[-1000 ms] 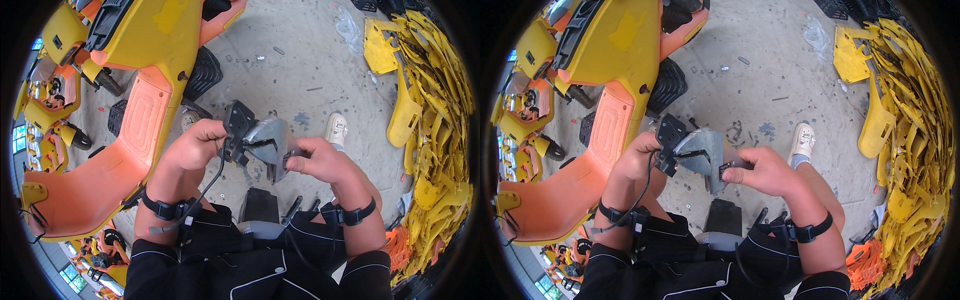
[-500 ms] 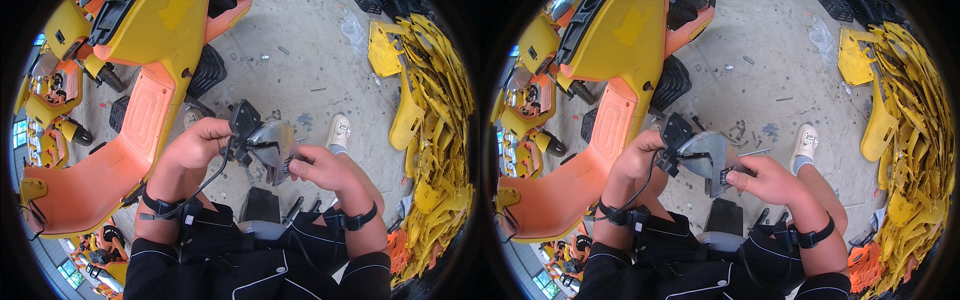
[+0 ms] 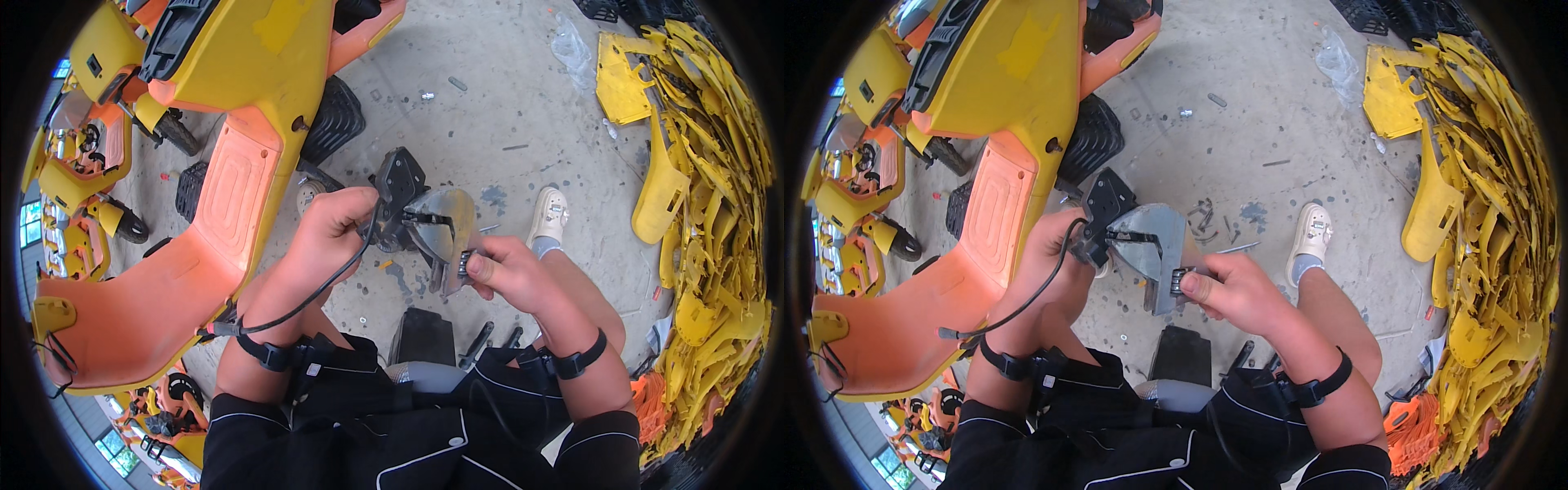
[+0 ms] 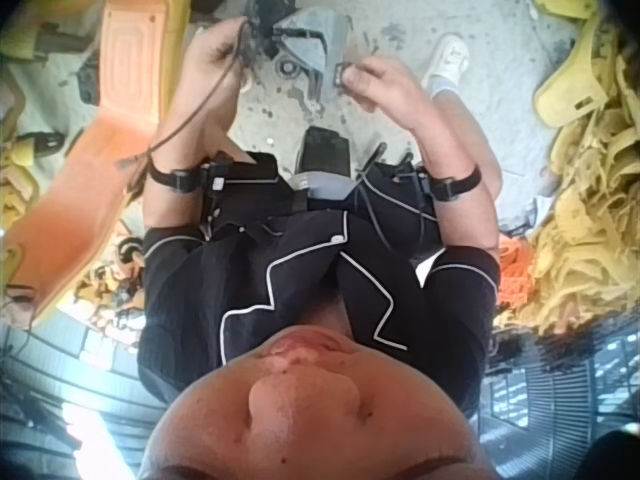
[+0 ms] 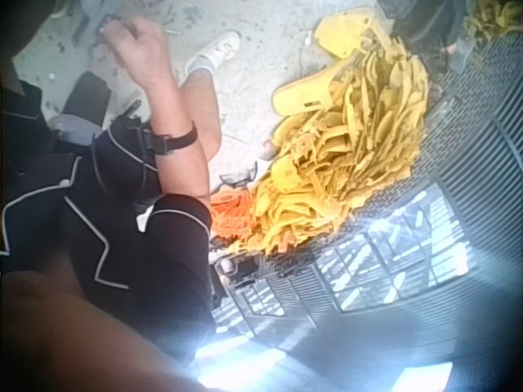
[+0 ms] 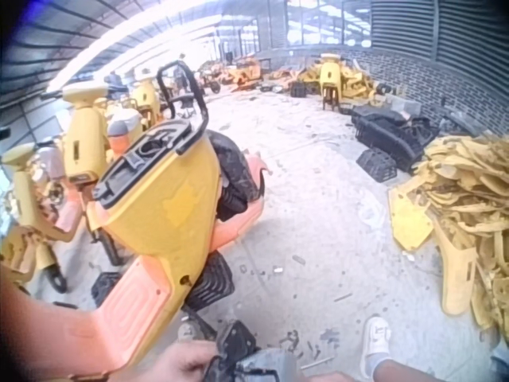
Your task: The person holds a black scooter brake lever assembly and uses a pair of pliers to adjust a small metal component on the lever. The person repeatedly positions the pliers and applies pressure to the part while holding the assembly steady with the other hand.
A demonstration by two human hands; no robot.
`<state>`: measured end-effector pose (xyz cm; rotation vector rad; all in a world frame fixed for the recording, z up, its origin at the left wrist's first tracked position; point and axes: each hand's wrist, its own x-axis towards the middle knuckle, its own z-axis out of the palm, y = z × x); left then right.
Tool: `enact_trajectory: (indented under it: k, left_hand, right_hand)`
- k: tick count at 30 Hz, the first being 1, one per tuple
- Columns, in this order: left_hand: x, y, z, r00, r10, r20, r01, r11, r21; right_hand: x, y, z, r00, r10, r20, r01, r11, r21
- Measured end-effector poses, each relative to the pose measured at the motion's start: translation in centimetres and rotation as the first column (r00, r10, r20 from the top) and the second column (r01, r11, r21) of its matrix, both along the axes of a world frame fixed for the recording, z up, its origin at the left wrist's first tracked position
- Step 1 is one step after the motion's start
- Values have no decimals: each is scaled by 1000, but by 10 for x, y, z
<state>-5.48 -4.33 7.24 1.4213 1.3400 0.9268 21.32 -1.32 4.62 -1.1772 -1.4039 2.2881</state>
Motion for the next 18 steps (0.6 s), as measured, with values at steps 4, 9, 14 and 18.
enact_trajectory:
  k: [4, 9, 14, 18]
  left_hand:
    - [8, 2, -2, 981, 141, -135, -115, 976, 187]
    - [13, 7, -25, 925, 330, -188, -257, 908, 330]
    - [22, 18, -25, 848, 440, -294, -254, 826, 504]
    - [12, 19, -32, 835, 380, -397, -182, 873, 452]
  right_hand:
    - [-6, -9, -4, 993, -86, -81, 73, 985, -157]
    - [-25, -16, -2, 966, -210, -152, 115, 872, -476]
    - [-37, -24, 3, 946, -288, -150, 135, 770, -624]
    - [-35, -22, -6, 940, -278, -197, 44, 671, -740]
